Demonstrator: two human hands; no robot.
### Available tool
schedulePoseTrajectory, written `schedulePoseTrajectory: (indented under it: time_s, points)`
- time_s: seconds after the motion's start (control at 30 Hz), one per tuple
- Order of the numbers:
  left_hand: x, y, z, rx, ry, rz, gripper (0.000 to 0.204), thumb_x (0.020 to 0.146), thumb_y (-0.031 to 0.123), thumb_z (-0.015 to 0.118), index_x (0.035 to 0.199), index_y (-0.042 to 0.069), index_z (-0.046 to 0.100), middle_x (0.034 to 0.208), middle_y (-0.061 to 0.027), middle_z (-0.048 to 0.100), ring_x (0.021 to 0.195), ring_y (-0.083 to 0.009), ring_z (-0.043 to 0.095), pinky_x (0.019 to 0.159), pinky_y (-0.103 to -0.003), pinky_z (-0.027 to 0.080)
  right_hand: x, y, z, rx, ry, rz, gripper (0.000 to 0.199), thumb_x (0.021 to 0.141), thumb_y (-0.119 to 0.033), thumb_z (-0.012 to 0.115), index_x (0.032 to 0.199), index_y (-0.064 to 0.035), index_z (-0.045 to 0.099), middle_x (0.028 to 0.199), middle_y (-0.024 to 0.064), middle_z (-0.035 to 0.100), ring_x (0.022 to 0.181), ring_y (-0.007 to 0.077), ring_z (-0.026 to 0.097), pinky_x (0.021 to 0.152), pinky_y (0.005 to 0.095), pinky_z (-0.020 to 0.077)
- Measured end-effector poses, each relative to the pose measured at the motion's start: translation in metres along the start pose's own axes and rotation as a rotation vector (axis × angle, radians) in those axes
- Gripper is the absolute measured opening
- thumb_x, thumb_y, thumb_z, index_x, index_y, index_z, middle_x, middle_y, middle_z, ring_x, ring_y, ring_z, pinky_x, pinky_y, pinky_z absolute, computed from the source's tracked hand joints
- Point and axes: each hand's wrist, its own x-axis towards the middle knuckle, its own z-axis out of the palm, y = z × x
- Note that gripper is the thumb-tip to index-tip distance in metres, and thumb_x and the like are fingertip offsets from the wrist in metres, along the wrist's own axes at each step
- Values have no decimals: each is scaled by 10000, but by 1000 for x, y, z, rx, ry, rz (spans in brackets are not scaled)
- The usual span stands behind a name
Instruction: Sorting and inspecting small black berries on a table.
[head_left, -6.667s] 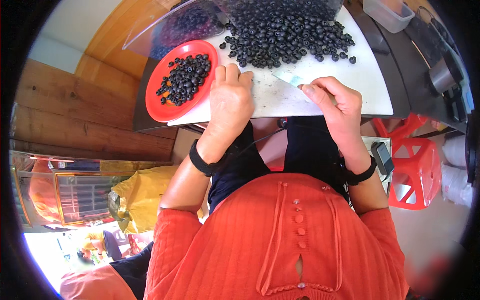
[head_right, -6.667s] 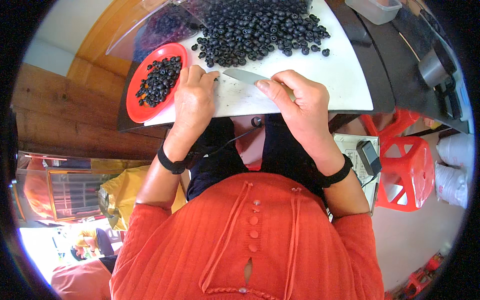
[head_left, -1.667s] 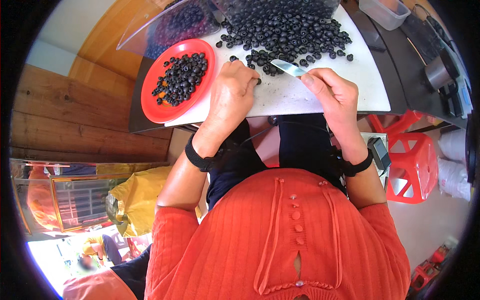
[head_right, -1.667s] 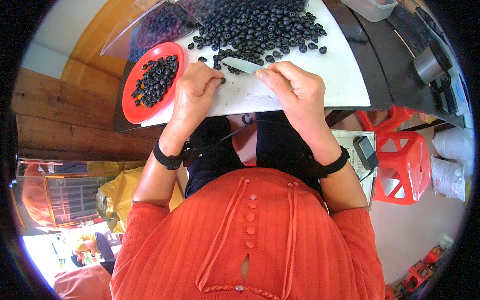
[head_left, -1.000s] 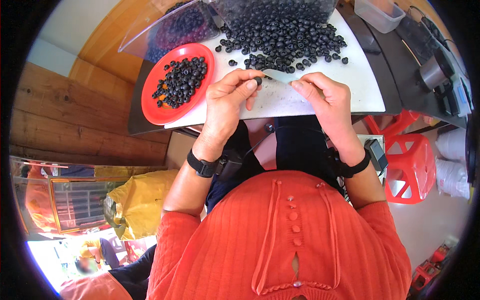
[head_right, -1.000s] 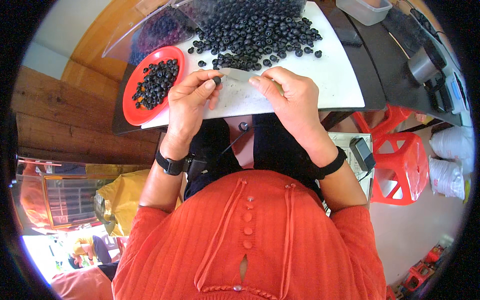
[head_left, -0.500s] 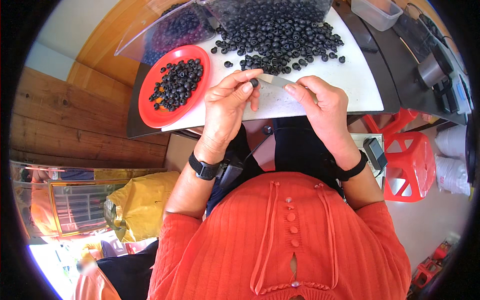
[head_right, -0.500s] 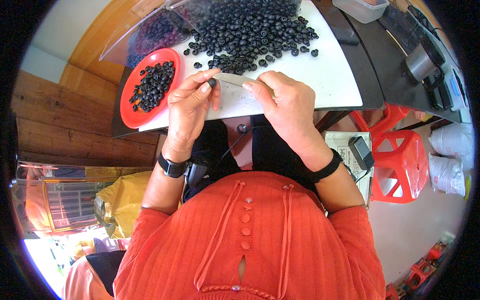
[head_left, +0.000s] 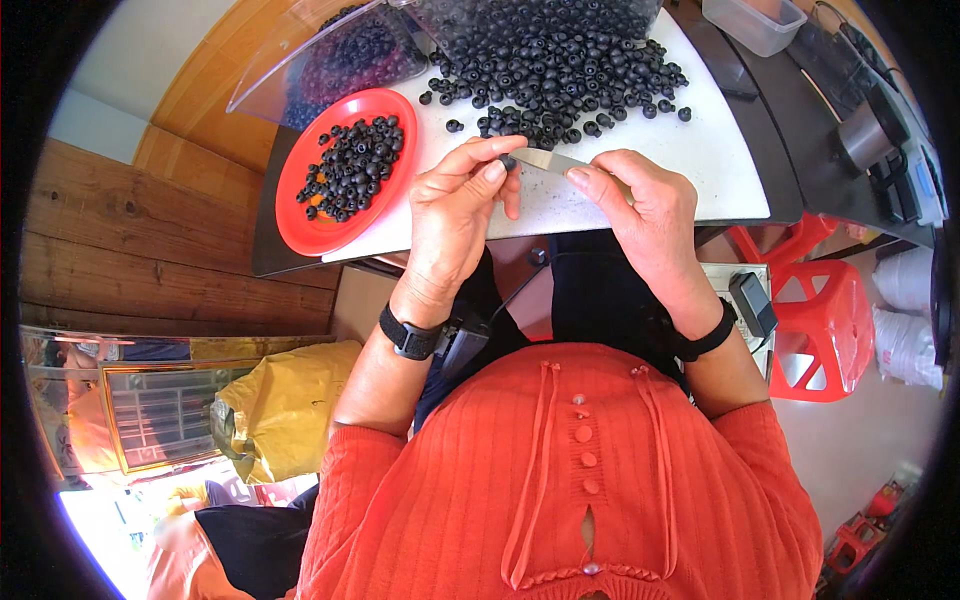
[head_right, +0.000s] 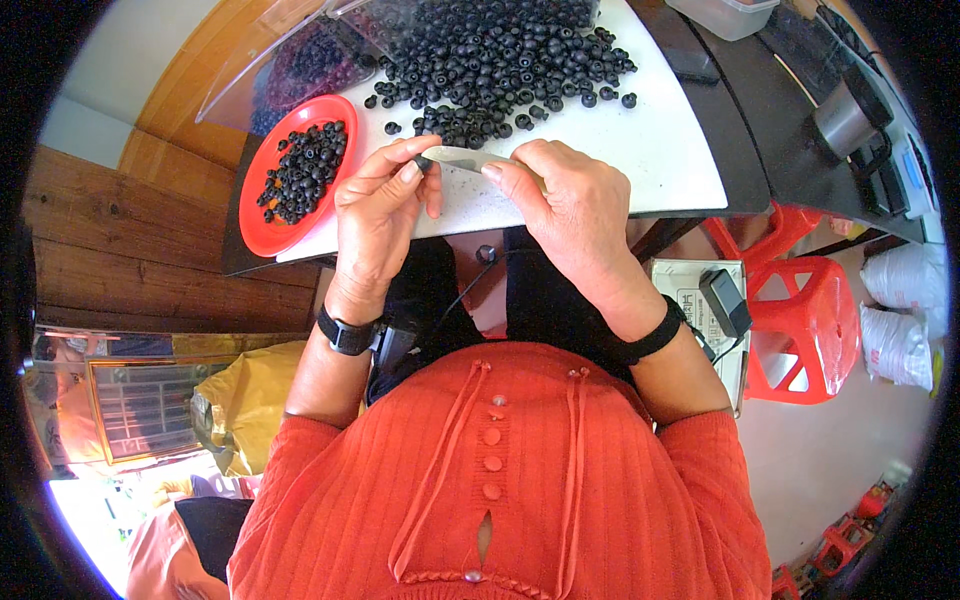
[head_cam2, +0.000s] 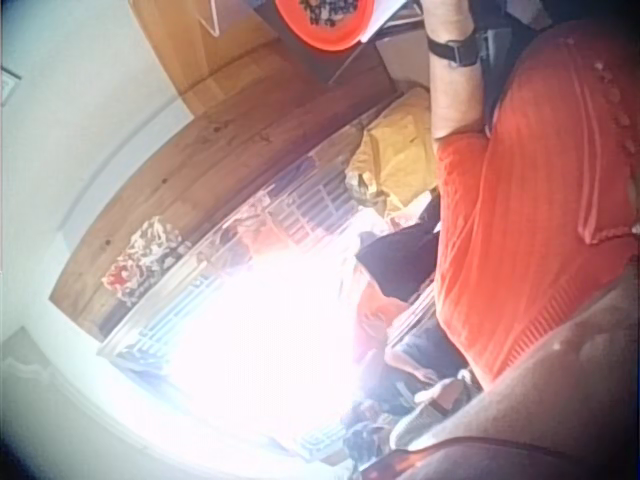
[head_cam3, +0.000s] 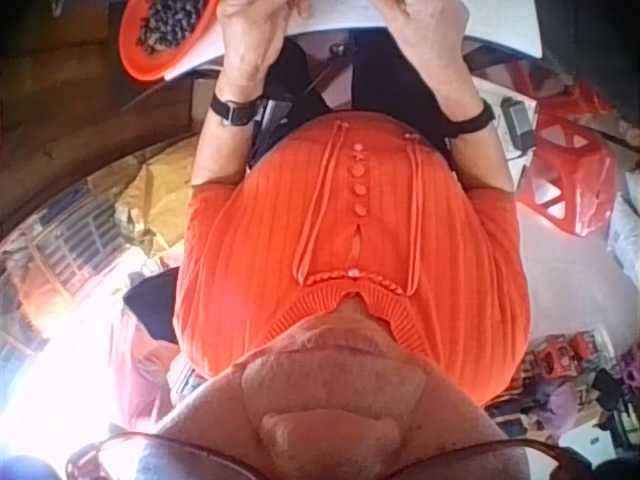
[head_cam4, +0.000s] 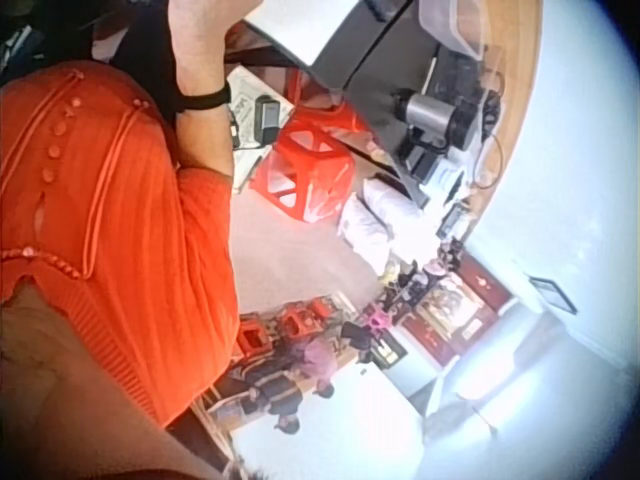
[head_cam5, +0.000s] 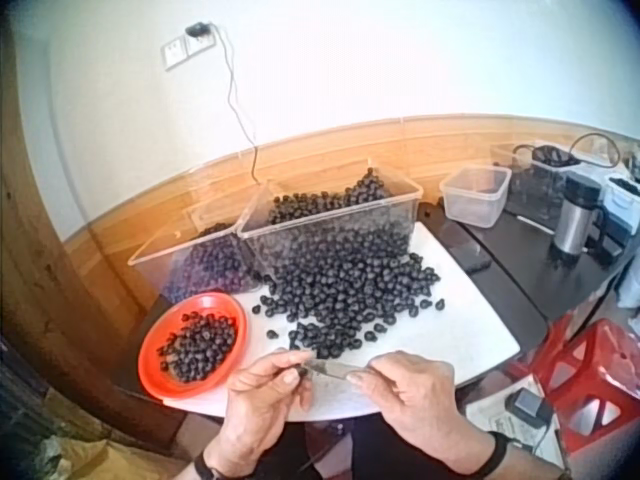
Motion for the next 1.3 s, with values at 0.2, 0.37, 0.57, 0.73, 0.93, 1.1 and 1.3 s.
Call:
schedulePoseTrajectory:
  time_s: [0.2,0.37,0.57,0.73,0.93,1.1,1.3]
  points:
    - [-1,0,2,28,8,19,250,990,-5,579,1212,-76,668,1001,-95,628,775,-165,593,695,-295,504,-1,2,-2,-1,-25,-6,277,920,-300,716,792,-58,671,653,104,616,546,272,606,508,378,439]
    - [-1,0,2,30,9,25,246,989,-9,576,1206,-79,669,1003,-90,621,773,-165,592,689,-294,502,0,3,-2,-8,-34,-22,274,915,-294,721,788,-58,666,646,101,610,541,268,603,504,374,434]
    - [0,2,7,33,9,33,240,990,-21,566,1197,-78,674,985,-81,611,775,-162,589,679,-292,503,1,3,-2,3,-38,-10,269,908,-288,730,783,-58,665,647,98,611,543,263,603,506,372,435]
    - [-1,2,7,41,-1,44,237,992,-33,551,1188,-79,677,960,-72,597,777,-161,588,680,-296,507,0,4,-2,7,-40,-15,272,904,-289,733,782,-57,662,649,95,612,550,264,606,509,374,438]
    - [-1,-1,5,11,3,45,232,995,-33,541,1179,-74,677,968,-84,622,776,-167,595,675,-301,509,-1,4,1,-61,-10,-66,263,896,-297,736,781,-73,662,650,90,608,560,265,605,513,376,442]
    - [-1,-3,6,11,22,32,230,995,-23,549,1181,-74,675,968,-86,627,780,-167,600,668,-303,514,-2,4,2,-41,-1,-80,244,894,-279,745,795,-65,682,653,84,614,551,243,600,514,360,445]
    - [-2,0,8,-12,11,36,242,1000,-18,549,1202,-70,674,953,-78,610,785,-161,598,669,-295,516,-2,2,-2,189,5,69,202,897,-223,757,827,-38,714,673,86,638,538,197,596,511,312,440]
